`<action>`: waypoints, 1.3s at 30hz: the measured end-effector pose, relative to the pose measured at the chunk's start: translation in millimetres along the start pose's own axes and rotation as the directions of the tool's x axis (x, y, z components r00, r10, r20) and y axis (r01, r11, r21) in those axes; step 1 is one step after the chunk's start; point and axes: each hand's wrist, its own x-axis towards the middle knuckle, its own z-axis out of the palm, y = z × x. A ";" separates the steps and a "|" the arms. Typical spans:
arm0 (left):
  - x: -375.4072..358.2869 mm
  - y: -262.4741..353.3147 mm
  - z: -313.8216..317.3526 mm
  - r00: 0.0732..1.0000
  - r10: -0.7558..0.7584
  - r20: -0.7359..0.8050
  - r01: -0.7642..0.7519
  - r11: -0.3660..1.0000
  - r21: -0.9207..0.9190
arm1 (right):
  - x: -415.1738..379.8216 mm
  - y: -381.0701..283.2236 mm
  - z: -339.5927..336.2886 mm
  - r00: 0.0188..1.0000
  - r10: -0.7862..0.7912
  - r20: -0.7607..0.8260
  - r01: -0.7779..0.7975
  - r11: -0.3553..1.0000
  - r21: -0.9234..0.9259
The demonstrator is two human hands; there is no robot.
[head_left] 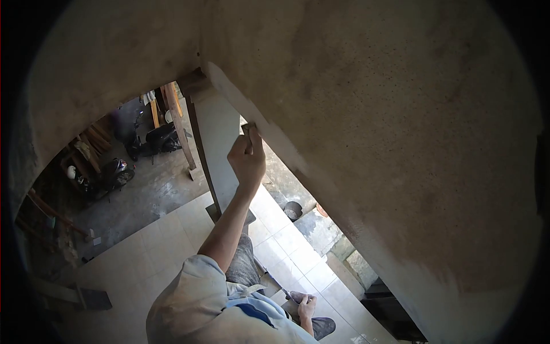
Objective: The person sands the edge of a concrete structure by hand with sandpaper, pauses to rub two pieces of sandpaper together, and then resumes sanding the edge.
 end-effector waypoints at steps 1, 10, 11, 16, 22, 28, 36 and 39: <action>10.5 3.5 3.8 0.995 -0.096 0.005 0.096 0.994 -0.052 | -0.7 -4.6 -0.8 1.000 -0.003 -0.005 0.003 1.000 -0.016; -25.8 13.0 -8.1 0.996 -0.058 0.064 0.067 0.989 -0.134 | 7.9 17.3 9.1 1.000 0.028 0.001 -0.028 1.000 0.007; -15.3 5.7 -5.5 0.984 -0.172 0.040 0.176 0.970 -0.167 | 4.5 17.8 6.7 1.000 0.028 0.002 -0.028 1.000 0.006; -16.0 1.1 0.3 0.962 -0.256 -0.097 0.227 0.944 -0.237 | 6.4 18.0 6.6 0.998 0.046 -0.036 -0.044 0.998 0.053; -12.3 -17.4 8.5 0.991 -0.126 -0.052 0.120 0.986 -0.118 | 3.2 6.4 1.6 0.999 0.047 -0.008 -0.047 0.999 0.018; -33.9 8.7 -0.4 1.000 0.018 -0.011 -0.019 0.984 -0.175 | 3.7 -9.2 2.4 0.999 0.042 0.019 -0.041 0.999 -0.031; -45.0 15.7 2.4 0.999 0.054 -0.003 -0.053 0.966 -0.255 | 6.0 -6.0 4.8 0.998 0.057 0.010 -0.057 0.997 0.053; -30.8 -1.6 1.4 0.982 -0.183 0.046 0.187 0.973 -0.131 | 5.5 -3.4 1.8 0.999 0.038 0.013 -0.038 0.999 -0.032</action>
